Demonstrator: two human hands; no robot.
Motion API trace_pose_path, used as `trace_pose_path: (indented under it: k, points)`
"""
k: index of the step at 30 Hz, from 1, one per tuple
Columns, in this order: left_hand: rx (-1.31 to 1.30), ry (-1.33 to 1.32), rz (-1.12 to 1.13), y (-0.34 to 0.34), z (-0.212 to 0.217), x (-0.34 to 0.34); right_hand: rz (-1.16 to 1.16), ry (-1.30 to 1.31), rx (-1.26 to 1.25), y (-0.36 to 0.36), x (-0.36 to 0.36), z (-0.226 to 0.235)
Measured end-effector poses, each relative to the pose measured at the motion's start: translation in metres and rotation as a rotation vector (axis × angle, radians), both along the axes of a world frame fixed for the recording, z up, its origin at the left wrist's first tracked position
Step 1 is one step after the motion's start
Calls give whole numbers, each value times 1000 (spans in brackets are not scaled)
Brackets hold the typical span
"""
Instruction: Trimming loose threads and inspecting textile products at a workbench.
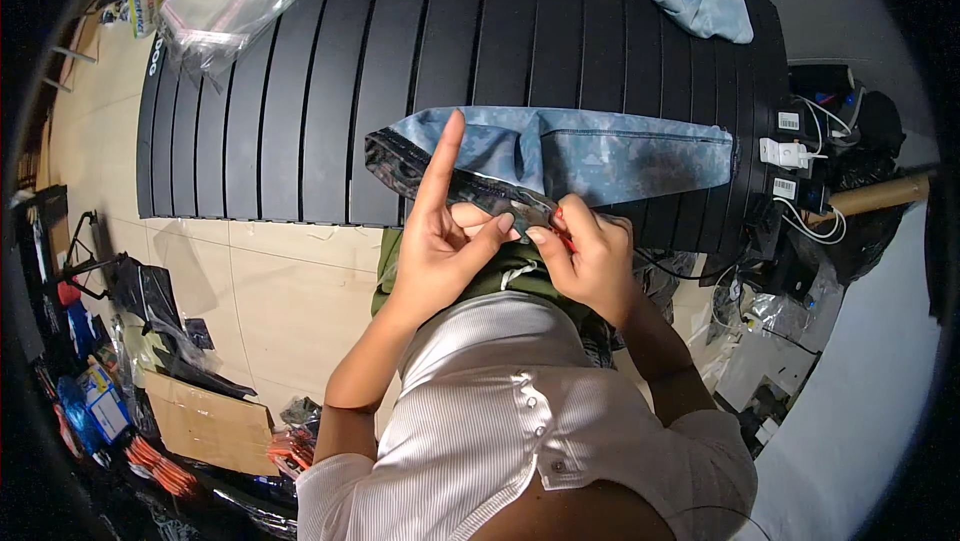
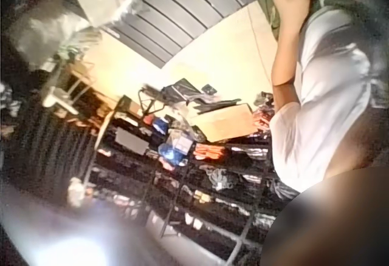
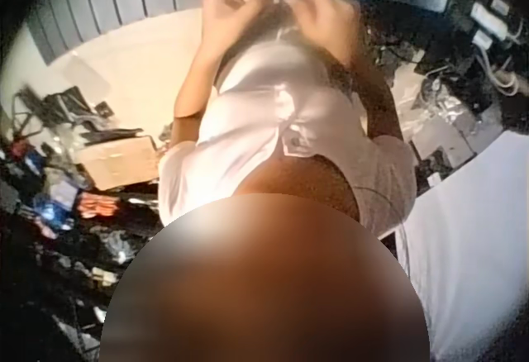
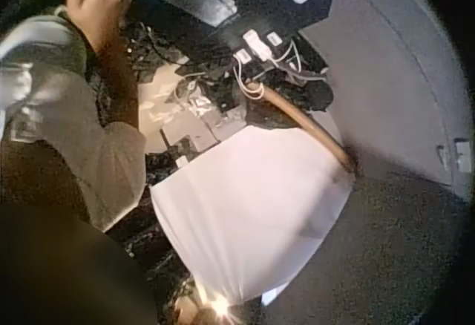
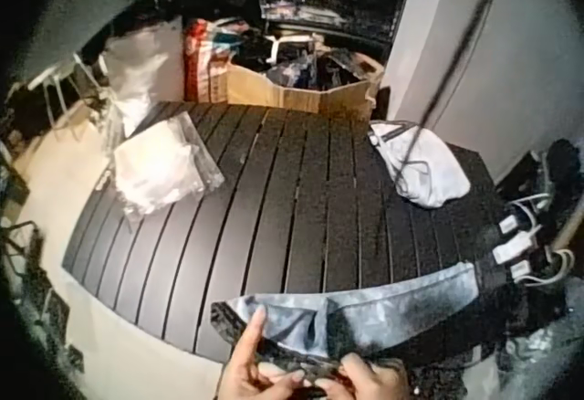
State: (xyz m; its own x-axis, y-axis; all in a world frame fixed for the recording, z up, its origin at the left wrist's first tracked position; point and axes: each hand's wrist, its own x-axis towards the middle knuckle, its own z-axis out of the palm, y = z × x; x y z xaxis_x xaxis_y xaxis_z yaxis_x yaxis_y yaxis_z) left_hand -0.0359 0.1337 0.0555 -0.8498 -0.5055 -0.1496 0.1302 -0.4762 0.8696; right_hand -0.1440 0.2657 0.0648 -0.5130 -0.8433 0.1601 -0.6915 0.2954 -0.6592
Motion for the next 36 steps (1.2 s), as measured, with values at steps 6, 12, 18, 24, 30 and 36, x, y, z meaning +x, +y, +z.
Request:
trace_pose_path:
  k: [6, 12, 18, 24, 30, 36]
  points:
    - [-25, 22, -46, -2, -6, 0, 8, -4, 8, 4, -2, -2]
    - [-77, 23, -74, -3, -4, 2, 1, -39, 1, 1, 0, 1]
    - [-76, -12, -48, -2, -6, 2, 13, -33, 30, 5, -2, 2]
    - [-27, 35, -71, 5, -1, 0, -2, -68, 29, 4, 0, 5]
    - [27, 54, -76, 1, 0, 0, 11, -50, 40, 6, -2, 4]
    - [-41, 4, 7, 0, -13, -2, -29, -79, 60, 8, -2, 2]
